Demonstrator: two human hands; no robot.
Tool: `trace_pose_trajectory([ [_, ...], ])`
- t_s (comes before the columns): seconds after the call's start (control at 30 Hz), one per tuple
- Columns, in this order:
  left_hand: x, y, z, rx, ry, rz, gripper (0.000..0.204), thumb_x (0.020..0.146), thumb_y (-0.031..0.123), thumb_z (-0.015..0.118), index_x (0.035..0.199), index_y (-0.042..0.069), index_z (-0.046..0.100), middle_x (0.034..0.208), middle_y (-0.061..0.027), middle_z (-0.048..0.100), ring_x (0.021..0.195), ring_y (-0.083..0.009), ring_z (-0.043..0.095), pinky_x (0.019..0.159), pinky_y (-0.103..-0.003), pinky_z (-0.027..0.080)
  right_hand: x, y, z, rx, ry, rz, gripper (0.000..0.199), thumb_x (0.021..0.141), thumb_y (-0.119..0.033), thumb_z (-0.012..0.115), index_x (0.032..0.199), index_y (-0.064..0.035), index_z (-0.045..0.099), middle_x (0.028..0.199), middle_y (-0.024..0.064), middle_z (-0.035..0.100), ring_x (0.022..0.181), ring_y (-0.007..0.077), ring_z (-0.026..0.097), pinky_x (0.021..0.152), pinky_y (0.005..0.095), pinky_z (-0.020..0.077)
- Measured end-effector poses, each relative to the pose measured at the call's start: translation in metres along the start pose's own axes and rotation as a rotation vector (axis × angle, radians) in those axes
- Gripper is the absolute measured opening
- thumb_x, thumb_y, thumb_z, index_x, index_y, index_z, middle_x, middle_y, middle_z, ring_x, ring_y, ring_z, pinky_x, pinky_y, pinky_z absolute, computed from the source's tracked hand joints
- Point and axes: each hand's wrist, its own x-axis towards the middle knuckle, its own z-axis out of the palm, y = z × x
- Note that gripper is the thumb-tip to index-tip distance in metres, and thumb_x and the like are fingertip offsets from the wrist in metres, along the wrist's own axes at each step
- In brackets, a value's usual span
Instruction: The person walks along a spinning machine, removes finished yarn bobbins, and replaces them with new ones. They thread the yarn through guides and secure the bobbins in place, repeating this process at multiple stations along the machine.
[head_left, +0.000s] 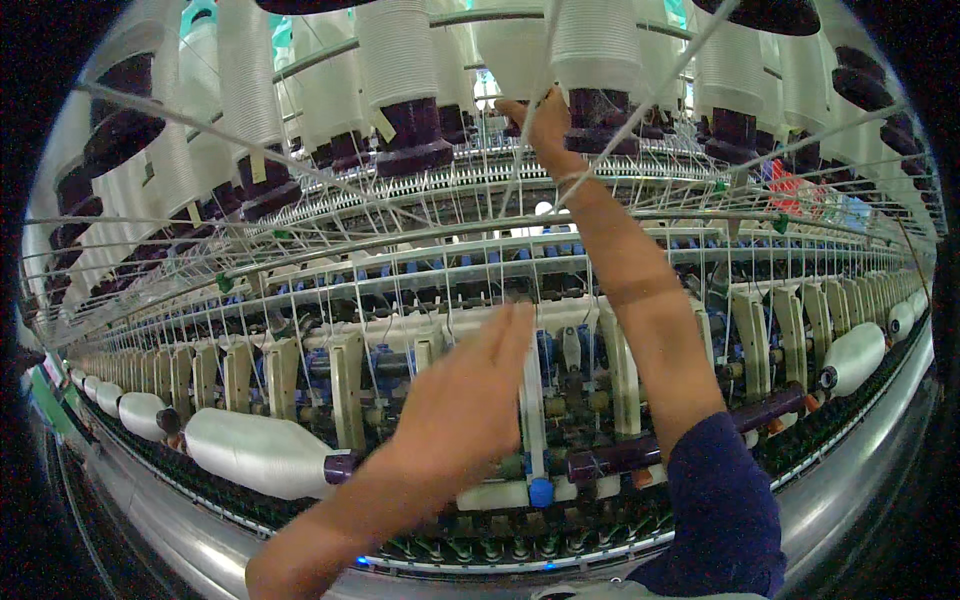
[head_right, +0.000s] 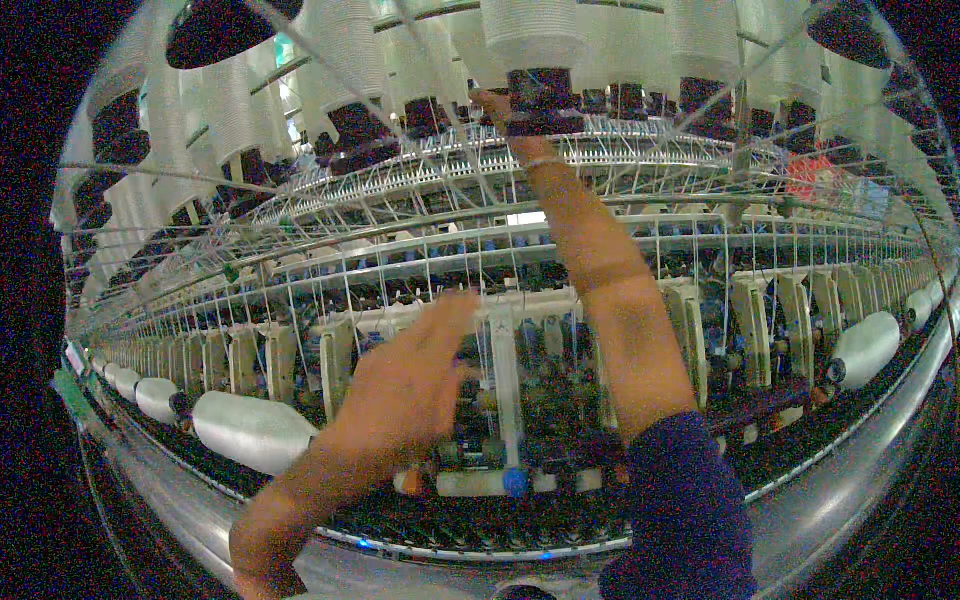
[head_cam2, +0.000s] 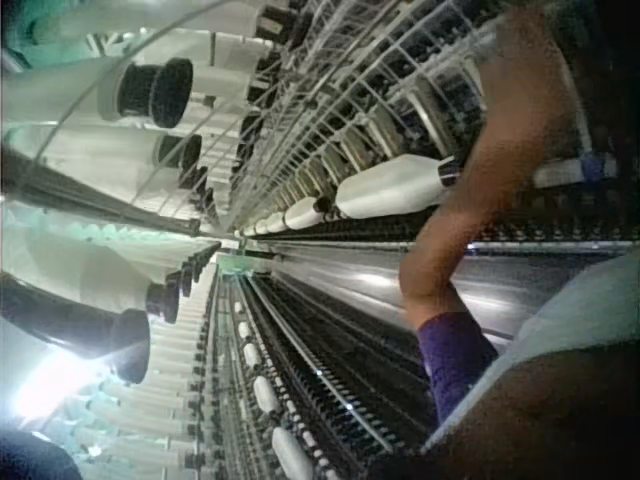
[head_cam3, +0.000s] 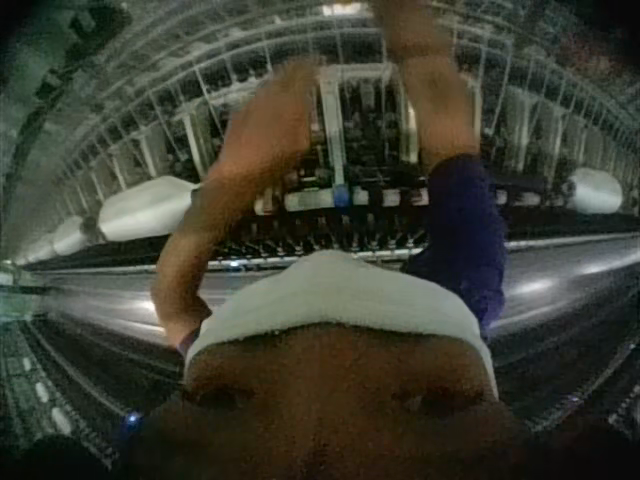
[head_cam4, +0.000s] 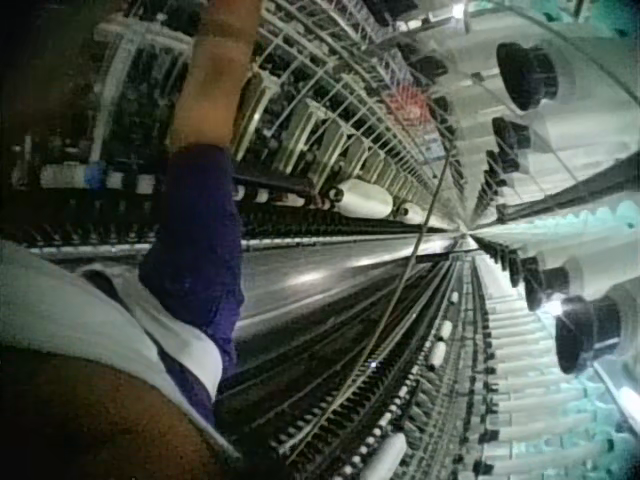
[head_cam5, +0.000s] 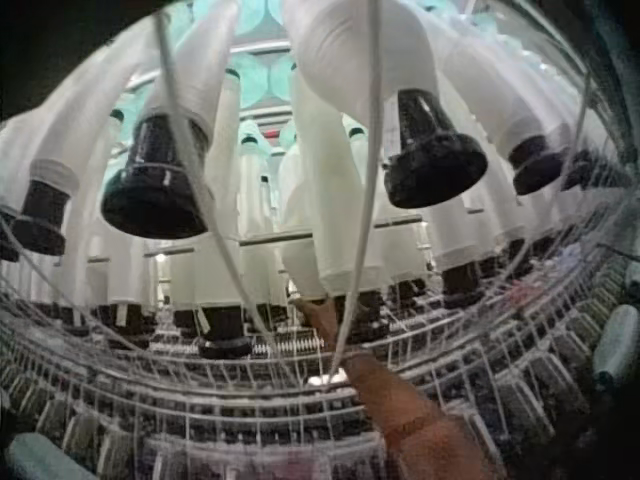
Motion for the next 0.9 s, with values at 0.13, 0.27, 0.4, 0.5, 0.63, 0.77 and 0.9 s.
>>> trace_pose_trajectory([
  [0.13, 0.085, -0.032, 0.030, -0.252, 0.459, 0.073, 0.058, 0.079, -0.011, 0.042, 0.136, -0.008, 0.037, 0.130, -0.0301, 0.048, 0.123, -0.0430, 0.046, 0.103, -0.047, 0.040, -0.027, 0.025, -0.006, 0.050, 0.052, -0.117, 0.065, 0.070, -0.022, 0.082, 0.124, -0.0031, 0.051, 0.121, 0.0141, 0.055, 0.109, 0.0292, 0.054, 0.098, 0.0398, 0.0425],
  [0.27, 0.187, -0.052, 0.042, -0.405, 0.990, 0.191, 0.041, 0.084, -0.006, 0.045, 0.124, -0.003, 0.051, 0.116, -0.0240, 0.056, 0.107, -0.0399, 0.055, 0.093, -0.044, 0.044, -0.028, 0.047, -0.016, 0.122, 0.032, -0.127, 0.043, 0.081, -0.018, 0.069, 0.121, -0.0065, 0.056, 0.115, 0.0162, 0.059, 0.105, 0.0312, 0.058, 0.093, 0.0425, 0.0457],
  [0.4, 0.244, -0.068, 0.030, -0.349, 1.263, 0.095, 0.022, 0.085, 0.003, 0.054, 0.105, -0.001, 0.062, 0.100, -0.0187, 0.062, 0.090, -0.0352, 0.061, 0.078, -0.041, 0.048, -0.030, 0.080, -0.015, 0.672, -0.003, 0.028, 0.032, 0.088, -0.010, 0.057, 0.120, -0.0101, 0.058, 0.109, 0.0179, 0.062, 0.098, 0.0334, 0.061, 0.088, 0.0428, 0.0491],
  [0.5, 0.277, -0.081, -0.005, -0.036, 1.266, 0.098, 0.019, 0.088, 0.010, 0.057, 0.104, 0.000, 0.062, 0.099, -0.0166, 0.064, 0.091, -0.0323, 0.062, 0.076, -0.040, 0.050, -0.027, 0.104, -0.010, -0.235, 0.189, -0.764, 0.033, 0.089, -0.004, 0.054, 0.121, -0.0086, 0.057, 0.104, 0.0090, 0.063, 0.093, 0.0224, 0.060, 0.085, 0.0357, 0.0504],
  [0.63, 0.314, -0.082, -0.047, -0.023, 1.142, 0.027, 0.019, 0.087, 0.009, 0.057, 0.102, 0.000, 0.063, 0.096, -0.0166, 0.065, 0.087, -0.0324, 0.062, 0.074, -0.041, 0.050, -0.035, 0.112, -0.004, 0.299, -0.217, -0.053, 0.045, 0.082, 0.003, 0.054, 0.124, -0.0116, 0.056, 0.118, 0.0135, 0.056, 0.098, 0.0261, 0.057, 0.087, 0.0329, 0.0482],
  [0.77, 0.327, -0.077, -0.065, -0.084, 1.096, -0.030, 0.018, 0.085, 0.007, 0.057, 0.101, 0.001, 0.064, 0.094, -0.0166, 0.065, 0.084, -0.0324, 0.063, 0.072, -0.041, 0.050, -0.043, 0.093, -0.005, -0.029, -0.069, -0.599, 0.067, 0.071, 0.014, 0.058, 0.131, -0.0131, 0.049, 0.133, 0.0197, 0.044, 0.115, 0.0316, 0.051, 0.097, 0.0369, 0.0445],
  [0.9, 0.321, -0.072, -0.065, -0.154, 1.128, -0.033, 0.017, 0.084, 0.006, 0.057, 0.099, 0.001, 0.065, 0.091, -0.0166, 0.066, 0.080, -0.0325, 0.063, 0.070, -0.041, 0.050, -0.041, 0.070, -0.003, 0.994, -0.080, -0.049, 0.045, 0.079, 0.000, 0.063, 0.122, -0.0106, 0.055, 0.123, 0.0188, 0.054, 0.111, 0.0330, 0.057, 0.095, 0.0461, 0.0493],
])
